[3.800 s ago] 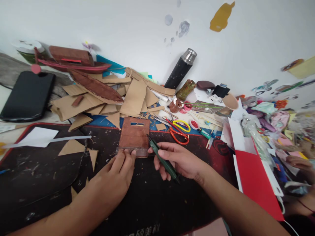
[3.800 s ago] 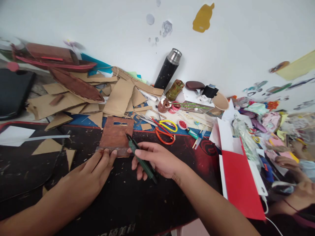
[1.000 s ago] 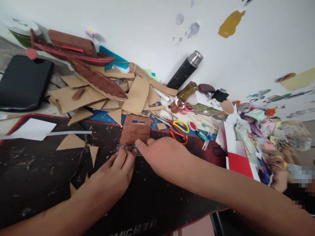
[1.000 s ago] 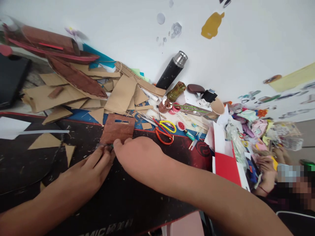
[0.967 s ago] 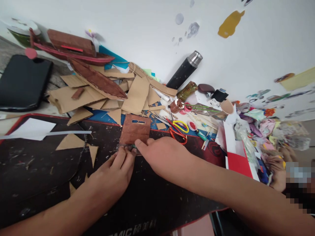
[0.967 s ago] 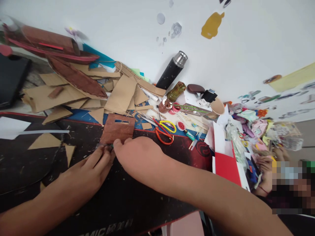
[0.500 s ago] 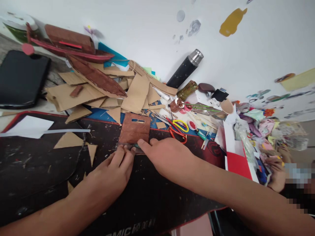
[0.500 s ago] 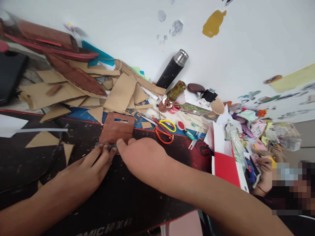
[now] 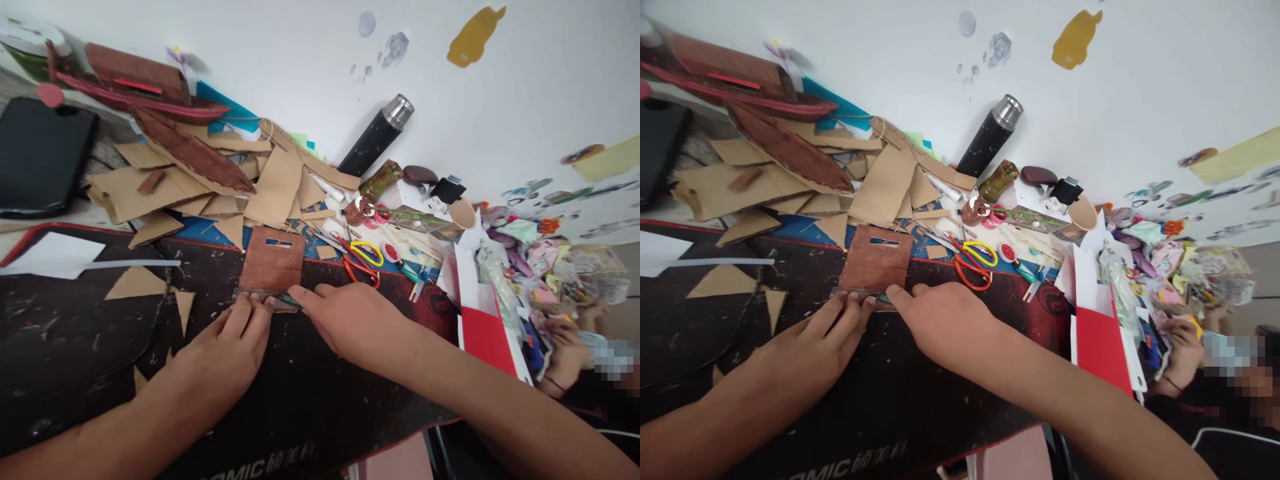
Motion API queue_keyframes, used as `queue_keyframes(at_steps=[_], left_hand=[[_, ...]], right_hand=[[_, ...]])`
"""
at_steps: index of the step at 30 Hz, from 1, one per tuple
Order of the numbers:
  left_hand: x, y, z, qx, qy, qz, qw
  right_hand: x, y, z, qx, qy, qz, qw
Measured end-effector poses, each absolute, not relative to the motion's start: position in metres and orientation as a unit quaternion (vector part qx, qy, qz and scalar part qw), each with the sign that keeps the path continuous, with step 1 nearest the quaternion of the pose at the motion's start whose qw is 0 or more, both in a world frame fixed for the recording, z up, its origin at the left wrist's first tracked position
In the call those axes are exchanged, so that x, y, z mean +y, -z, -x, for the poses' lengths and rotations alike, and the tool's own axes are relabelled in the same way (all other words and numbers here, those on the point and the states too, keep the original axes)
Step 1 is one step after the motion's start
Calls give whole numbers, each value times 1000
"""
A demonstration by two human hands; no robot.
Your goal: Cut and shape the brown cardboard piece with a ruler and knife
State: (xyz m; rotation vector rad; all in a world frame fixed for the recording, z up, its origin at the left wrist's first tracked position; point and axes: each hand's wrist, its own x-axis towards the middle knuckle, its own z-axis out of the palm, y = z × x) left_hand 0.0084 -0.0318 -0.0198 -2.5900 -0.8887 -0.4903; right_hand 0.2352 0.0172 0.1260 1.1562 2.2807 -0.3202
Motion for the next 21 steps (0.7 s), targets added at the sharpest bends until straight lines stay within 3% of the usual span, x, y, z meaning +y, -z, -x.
queue_keyframes(at_steps=[6, 21], left_hand=[[-30, 14, -10, -313, 177, 913, 194], [-31, 13, -10, -314, 170, 916, 184]], right_hand=[[21, -119, -229, 867, 103, -426, 238], [27, -116, -225, 870, 107, -414, 246]])
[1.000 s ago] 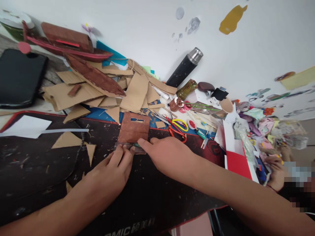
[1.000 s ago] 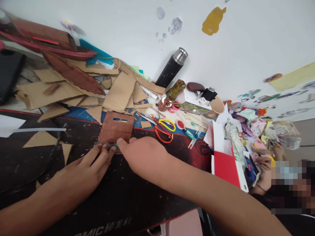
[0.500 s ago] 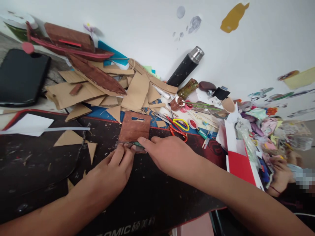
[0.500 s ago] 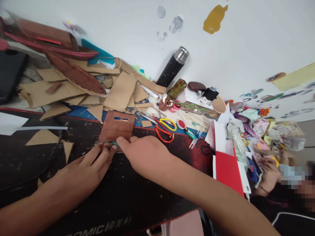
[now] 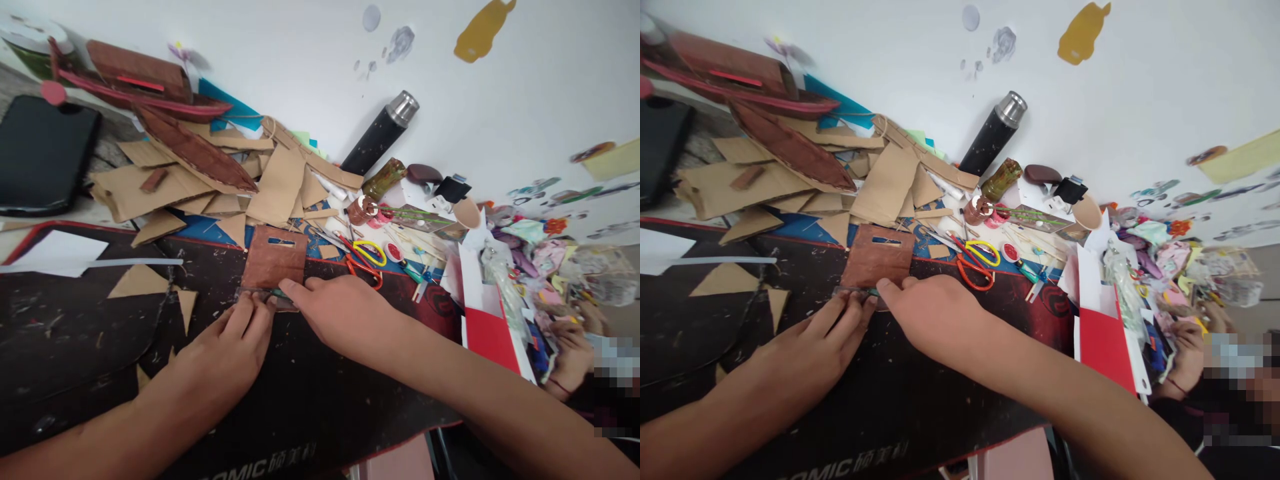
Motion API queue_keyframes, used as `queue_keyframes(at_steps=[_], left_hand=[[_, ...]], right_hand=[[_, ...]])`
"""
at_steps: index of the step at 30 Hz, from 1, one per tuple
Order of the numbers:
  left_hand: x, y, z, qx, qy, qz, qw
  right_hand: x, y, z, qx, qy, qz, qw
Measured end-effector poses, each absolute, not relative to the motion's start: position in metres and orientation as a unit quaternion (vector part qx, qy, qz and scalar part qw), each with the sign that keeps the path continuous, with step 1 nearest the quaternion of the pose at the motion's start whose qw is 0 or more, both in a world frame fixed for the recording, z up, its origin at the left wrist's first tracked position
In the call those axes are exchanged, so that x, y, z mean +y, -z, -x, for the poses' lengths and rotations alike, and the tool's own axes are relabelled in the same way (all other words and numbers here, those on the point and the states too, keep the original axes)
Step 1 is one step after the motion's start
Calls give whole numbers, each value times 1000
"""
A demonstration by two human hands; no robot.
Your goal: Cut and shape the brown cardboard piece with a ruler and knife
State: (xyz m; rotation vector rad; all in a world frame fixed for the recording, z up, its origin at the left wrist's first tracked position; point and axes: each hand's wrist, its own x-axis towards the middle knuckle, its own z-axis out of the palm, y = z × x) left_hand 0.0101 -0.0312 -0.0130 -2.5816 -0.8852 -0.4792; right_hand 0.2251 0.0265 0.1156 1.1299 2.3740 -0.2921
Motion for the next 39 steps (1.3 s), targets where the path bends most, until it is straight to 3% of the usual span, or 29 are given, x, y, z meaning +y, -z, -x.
queue_keyframes(at_steps=[24, 39], left_hand=[[-34, 18, -7, -322, 180, 920, 129], [-31, 18, -7, -316, 187, 915, 167]], right_hand=[[28, -124, -213, 875, 76, -384, 286], [24, -128, -221, 862, 75, -391, 315]])
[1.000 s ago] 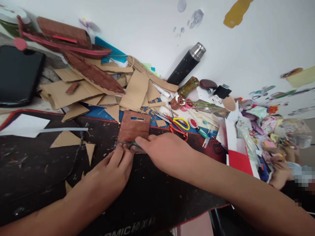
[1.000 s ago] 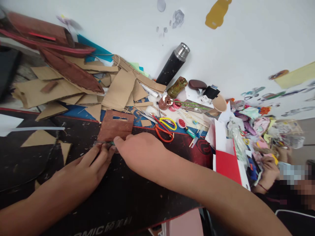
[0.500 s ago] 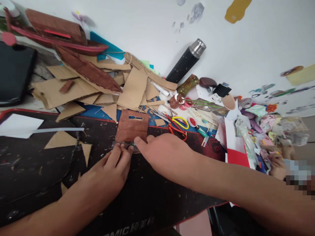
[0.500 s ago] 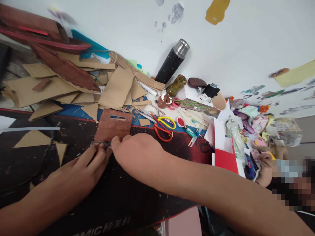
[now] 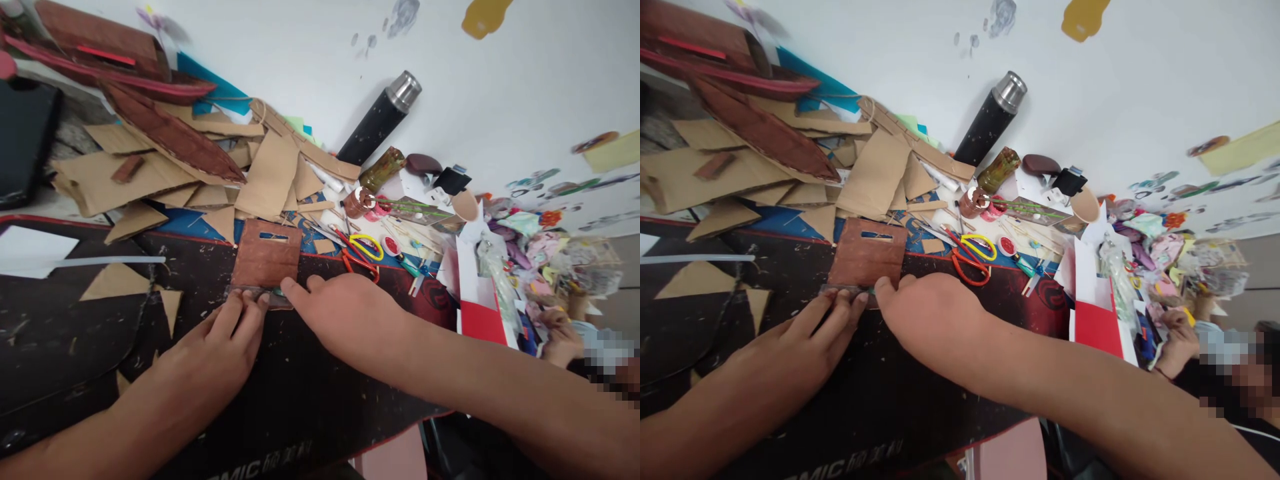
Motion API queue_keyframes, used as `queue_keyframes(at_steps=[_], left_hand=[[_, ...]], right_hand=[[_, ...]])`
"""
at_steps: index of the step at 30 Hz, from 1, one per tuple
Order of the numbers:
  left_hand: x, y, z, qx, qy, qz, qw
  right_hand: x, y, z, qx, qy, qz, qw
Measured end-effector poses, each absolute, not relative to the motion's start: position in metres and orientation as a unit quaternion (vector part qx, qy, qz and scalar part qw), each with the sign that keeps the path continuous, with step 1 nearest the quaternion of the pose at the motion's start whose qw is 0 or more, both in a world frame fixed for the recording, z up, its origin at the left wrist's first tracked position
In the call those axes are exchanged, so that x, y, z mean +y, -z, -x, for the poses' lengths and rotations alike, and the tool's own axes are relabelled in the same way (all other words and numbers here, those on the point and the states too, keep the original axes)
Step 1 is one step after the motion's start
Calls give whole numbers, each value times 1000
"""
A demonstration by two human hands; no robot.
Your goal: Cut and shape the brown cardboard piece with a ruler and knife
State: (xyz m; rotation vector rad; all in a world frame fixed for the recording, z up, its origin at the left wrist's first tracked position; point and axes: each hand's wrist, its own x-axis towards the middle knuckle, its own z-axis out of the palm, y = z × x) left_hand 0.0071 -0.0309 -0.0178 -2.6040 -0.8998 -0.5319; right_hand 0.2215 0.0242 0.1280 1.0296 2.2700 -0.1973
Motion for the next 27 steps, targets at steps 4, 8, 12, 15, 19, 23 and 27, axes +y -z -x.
queue_keyframes(at_steps=[4, 8, 12, 15, 19, 23, 27], left_hand=[[-31, 17, -7, -313, 179, 917, 172], [-31, 17, -8, -309, 190, 915, 177], [-31, 16, -10, -314, 199, 912, 176], [-30, 15, -10, -311, 192, 914, 174], [-28, 14, -10, -310, 192, 912, 187], [-28, 12, -9, -308, 189, 913, 188], [-29, 13, -9, -310, 184, 912, 195]], right_hand=[[28, -128, -225, 860, 81, -388, 322], [31, -128, -224, 864, 92, -382, 316], [31, -126, -219, 873, 75, -381, 295], [34, -123, -218, 873, 86, -385, 285], [40, -119, -224, 874, 106, -389, 271], [39, -123, -228, 873, 106, -393, 270], [34, -130, -229, 870, 83, -400, 275]])
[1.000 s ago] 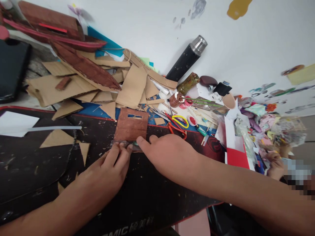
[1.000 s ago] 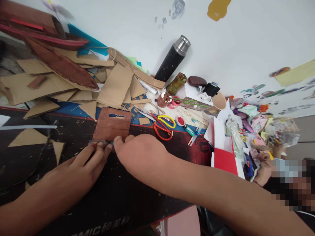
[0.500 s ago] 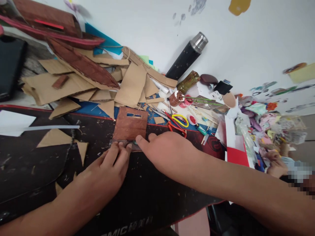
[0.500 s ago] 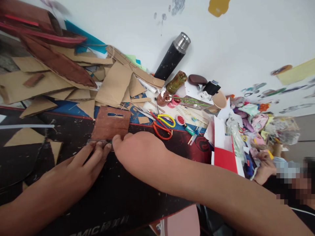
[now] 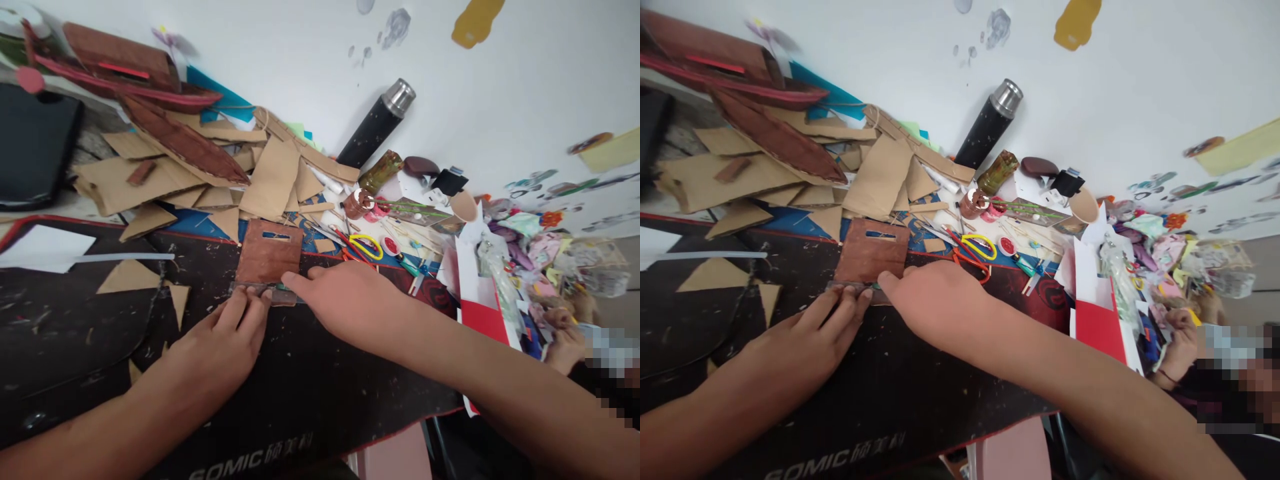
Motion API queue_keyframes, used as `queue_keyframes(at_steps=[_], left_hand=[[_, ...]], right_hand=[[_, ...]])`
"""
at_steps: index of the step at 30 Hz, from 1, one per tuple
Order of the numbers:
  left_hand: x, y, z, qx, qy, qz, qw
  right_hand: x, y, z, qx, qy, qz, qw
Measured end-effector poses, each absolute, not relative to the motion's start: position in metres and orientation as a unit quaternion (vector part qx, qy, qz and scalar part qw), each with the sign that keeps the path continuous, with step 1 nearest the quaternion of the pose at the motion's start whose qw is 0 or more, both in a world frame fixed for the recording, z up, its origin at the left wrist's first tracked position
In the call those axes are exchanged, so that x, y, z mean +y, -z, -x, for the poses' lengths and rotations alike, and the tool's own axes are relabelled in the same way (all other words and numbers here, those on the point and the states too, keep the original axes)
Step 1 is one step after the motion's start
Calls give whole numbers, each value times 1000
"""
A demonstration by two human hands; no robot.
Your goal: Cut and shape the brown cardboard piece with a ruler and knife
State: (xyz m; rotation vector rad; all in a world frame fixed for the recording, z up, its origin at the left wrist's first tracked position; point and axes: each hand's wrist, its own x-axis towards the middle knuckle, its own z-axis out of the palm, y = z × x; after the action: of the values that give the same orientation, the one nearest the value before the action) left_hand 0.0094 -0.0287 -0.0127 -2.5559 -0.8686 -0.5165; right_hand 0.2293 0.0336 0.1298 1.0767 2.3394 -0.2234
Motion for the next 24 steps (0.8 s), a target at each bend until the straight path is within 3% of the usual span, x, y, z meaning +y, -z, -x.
queue_keyframes(at_steps=[24], left_hand=[[-28, 13, -9, -316, 195, 910, 185]], right_hand=[[34, -112, -223, 877, 108, -403, 237]])
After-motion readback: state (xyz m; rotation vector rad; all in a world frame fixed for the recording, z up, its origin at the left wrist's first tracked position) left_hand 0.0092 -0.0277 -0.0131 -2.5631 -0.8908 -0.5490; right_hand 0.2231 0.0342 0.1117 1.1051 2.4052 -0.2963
